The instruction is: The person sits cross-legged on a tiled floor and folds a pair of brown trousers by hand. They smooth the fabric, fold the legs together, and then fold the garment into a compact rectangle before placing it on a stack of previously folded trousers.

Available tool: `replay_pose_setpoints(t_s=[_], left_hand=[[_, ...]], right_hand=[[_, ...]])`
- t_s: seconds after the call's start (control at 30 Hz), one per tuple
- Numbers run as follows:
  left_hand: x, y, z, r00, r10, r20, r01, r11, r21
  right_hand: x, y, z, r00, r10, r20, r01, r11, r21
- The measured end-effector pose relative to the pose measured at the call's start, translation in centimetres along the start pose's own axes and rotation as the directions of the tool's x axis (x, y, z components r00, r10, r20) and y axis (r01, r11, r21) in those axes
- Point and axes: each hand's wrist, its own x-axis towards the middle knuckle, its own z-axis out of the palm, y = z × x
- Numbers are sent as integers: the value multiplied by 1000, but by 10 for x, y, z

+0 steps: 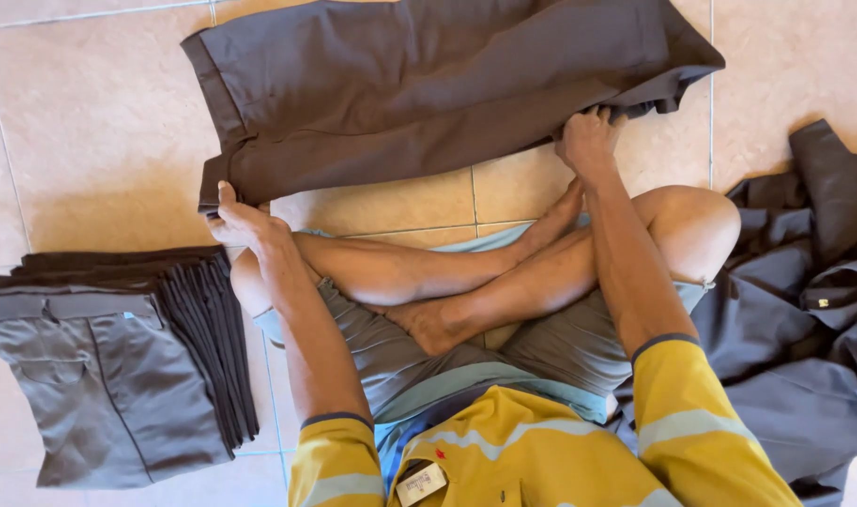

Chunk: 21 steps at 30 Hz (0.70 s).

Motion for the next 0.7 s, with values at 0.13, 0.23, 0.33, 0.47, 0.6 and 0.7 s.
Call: replay_pose_setpoints(t_s=[0.13,0.23,0.33,0.47,0.6,0.7], left_hand=[[36,-29,-12,1000,15,-10,-16,999,-42],[36,-29,-10,1000,10,-5,-10,998,-64],[39,-32,-9,1000,14,1,-14,996,-88],[21,-18,-9,1000,-2,-1,1,994,-106],[-11,13,3,989,-31,-147,30,1000,-10],[36,-26,-9,1000,-7,-9,7,996,-90]], right_hand=[[-12,-31,-10,908,224,-353,-123,950,287],[-24,-37,-54,879,188,-437,-13,928,373],[-29,-46,-85,831,99,-548,89,948,307],[-25,-58,-63,685,-122,-718,295,948,120],[-23,-46,-64,626,58,-777,405,828,388],[-13,-54,-9,842,-75,-534,269,917,295]])
